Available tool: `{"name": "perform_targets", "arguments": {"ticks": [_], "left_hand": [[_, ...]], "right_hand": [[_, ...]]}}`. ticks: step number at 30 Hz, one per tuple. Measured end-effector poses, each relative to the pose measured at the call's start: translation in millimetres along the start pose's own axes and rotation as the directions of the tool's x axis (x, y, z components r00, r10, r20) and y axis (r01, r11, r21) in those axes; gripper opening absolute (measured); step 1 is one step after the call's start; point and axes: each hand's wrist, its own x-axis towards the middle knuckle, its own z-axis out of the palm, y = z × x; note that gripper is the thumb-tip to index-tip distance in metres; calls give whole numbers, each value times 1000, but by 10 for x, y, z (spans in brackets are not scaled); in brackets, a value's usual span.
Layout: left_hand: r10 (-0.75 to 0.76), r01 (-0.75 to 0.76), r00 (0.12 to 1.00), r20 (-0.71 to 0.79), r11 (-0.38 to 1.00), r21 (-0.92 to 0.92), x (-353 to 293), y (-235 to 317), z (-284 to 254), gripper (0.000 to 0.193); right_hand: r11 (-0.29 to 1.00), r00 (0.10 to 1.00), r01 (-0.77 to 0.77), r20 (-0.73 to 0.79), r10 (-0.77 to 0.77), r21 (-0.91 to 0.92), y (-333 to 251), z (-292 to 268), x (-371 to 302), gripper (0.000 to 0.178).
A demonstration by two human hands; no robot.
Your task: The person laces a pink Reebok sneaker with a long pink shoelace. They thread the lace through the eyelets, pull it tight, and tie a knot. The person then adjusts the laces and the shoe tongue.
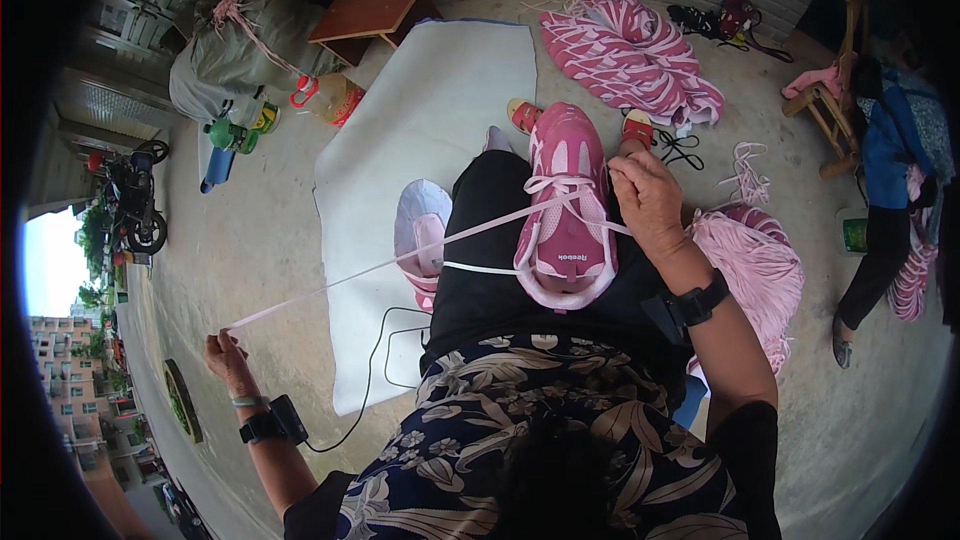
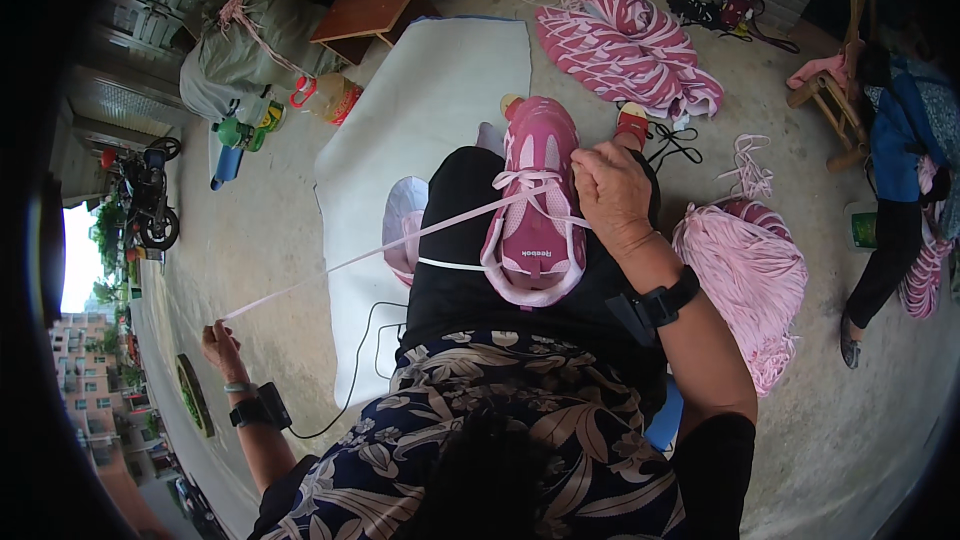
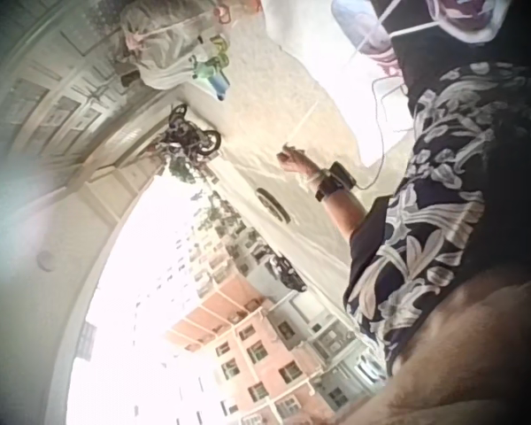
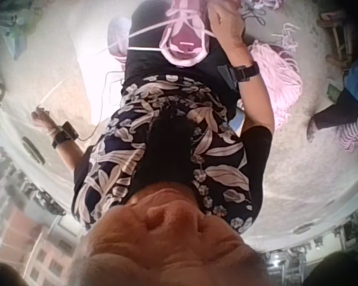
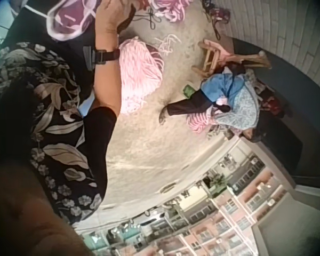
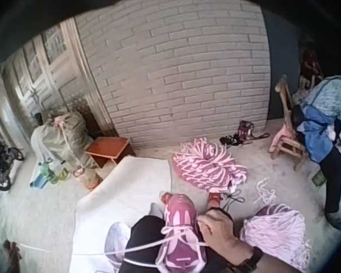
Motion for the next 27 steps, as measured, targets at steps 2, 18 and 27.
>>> {"name": "perform_targets", "arguments": {"ticks": [2, 18, 27], "left_hand": [[-42, 55, 997, 59, 971, -233, -6, 254, 94, 17], [327, 581, 794, 512, -164, -797, 702, 976, 516, 59], [235, 539, 833, 500, -143, -830, 582, 691, 556, 12]], "right_hand": [[998, 992, -61, 110, 59, 21, 29, 79, 66, 14], [681, 793, -318, -209, 573, 659, 328, 279, 159, 6], [437, 729, -267, -117, 674, 859, 198, 104, 13, 6]]}}
